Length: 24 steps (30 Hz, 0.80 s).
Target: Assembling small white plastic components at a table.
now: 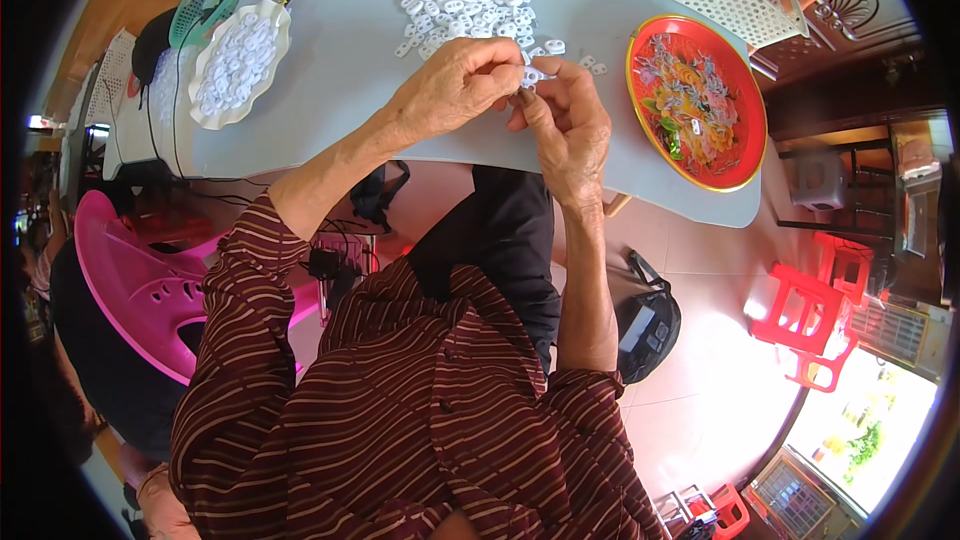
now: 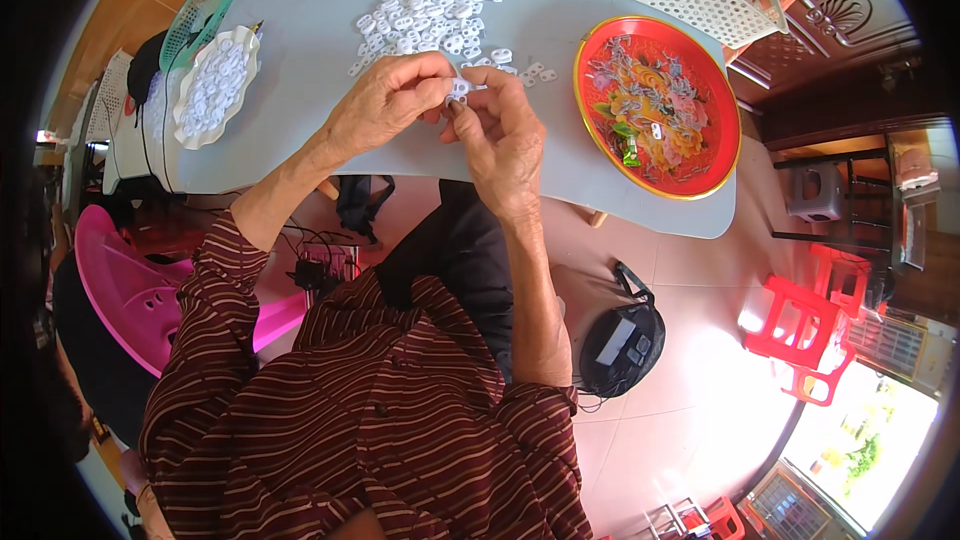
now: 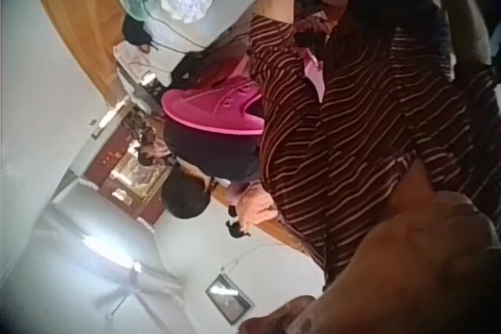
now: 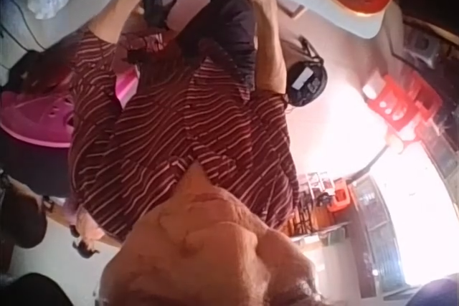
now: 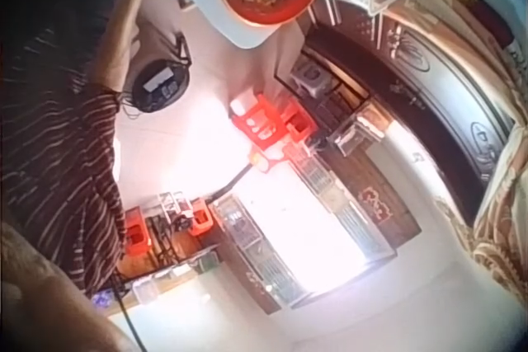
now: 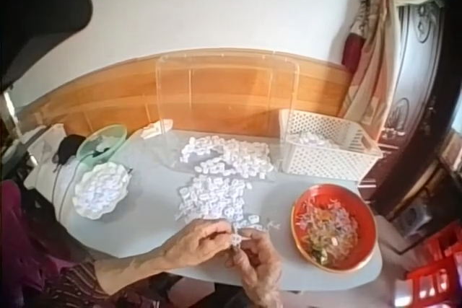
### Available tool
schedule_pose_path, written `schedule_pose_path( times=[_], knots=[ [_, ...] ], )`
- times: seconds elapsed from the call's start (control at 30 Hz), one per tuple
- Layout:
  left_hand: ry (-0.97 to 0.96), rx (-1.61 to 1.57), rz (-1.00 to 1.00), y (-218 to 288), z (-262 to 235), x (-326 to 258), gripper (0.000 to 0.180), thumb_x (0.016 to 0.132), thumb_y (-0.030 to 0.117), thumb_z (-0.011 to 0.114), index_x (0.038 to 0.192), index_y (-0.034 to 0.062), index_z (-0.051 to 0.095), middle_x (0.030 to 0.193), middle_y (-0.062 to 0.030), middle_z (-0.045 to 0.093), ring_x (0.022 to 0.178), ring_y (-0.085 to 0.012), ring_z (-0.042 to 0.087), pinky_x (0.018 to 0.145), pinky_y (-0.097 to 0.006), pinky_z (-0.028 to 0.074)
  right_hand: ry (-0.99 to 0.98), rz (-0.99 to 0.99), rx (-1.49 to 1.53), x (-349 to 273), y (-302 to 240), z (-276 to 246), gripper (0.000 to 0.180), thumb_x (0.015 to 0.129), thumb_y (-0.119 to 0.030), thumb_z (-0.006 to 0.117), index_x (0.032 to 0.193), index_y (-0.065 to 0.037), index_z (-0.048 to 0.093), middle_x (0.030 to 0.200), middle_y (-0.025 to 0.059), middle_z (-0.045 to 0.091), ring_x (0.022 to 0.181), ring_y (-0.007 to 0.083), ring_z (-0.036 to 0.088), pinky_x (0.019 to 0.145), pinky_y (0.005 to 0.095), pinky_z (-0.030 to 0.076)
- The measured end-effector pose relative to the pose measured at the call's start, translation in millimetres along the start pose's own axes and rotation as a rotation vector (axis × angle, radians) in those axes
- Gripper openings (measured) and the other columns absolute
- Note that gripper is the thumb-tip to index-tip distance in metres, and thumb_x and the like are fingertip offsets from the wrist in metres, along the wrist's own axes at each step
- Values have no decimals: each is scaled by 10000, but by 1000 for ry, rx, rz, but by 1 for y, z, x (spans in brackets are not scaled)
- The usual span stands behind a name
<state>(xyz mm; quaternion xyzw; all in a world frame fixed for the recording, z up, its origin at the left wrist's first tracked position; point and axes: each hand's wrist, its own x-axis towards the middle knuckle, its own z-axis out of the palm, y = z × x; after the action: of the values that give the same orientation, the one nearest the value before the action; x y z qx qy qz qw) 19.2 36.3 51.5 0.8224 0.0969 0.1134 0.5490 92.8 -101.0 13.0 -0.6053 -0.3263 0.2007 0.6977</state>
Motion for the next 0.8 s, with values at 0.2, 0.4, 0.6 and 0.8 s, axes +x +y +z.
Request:
schedule_pose_path(
  times=[0.2, 0.4, 0.6, 0.8],
  knots=[
    [31, 110, 74, -14, 4, -3, 180, 874, 151, 502, 776, 7, 543, 570, -23, 479, 537, -92, 426, 506, -272, 379, -22, -4, -6, 1, 0, 0, 276, 865, 3, 593, 1128, 2, 511, 750, 59, 621, 661, 112, 610, 607, 210, 472],
    [98, 69, 130, -17, 4, -7, 192, 866, 146, 508, 744, -2, 526, 568, -15, 458, 550, -76, 399, 497, -273, 360, -51, 22, -35, 0, 4, 2, 312, 830, 27, 631, 1123, 6, 527, 792, 45, 609, 712, 104, 606, 643, 218, 484],
    [114, -22, 11, -23, 10, -17, 220, 865, 167, 509, 738, -12, 513, 578, -26, 440, 562, -82, 390, 512, -278, 362, -15, -108, -174, -3, 8, 6, 287, 763, 43, 673, 1028, -19, 582, 791, 51, 652, 700, 101, 622, 633, 241, 497],
    [186, -71, -62, -23, 20, -27, 218, 901, 195, 465, 830, -5, 511, 652, -13, 455, 641, -78, 404, 584, -252, 371, -29, -131, -250, -4, 0, 10, 285, 750, 44, 677, 1011, -19, 584, 801, 66, 653, 689, 124, 626, 633, 253, 499]
  ],
)
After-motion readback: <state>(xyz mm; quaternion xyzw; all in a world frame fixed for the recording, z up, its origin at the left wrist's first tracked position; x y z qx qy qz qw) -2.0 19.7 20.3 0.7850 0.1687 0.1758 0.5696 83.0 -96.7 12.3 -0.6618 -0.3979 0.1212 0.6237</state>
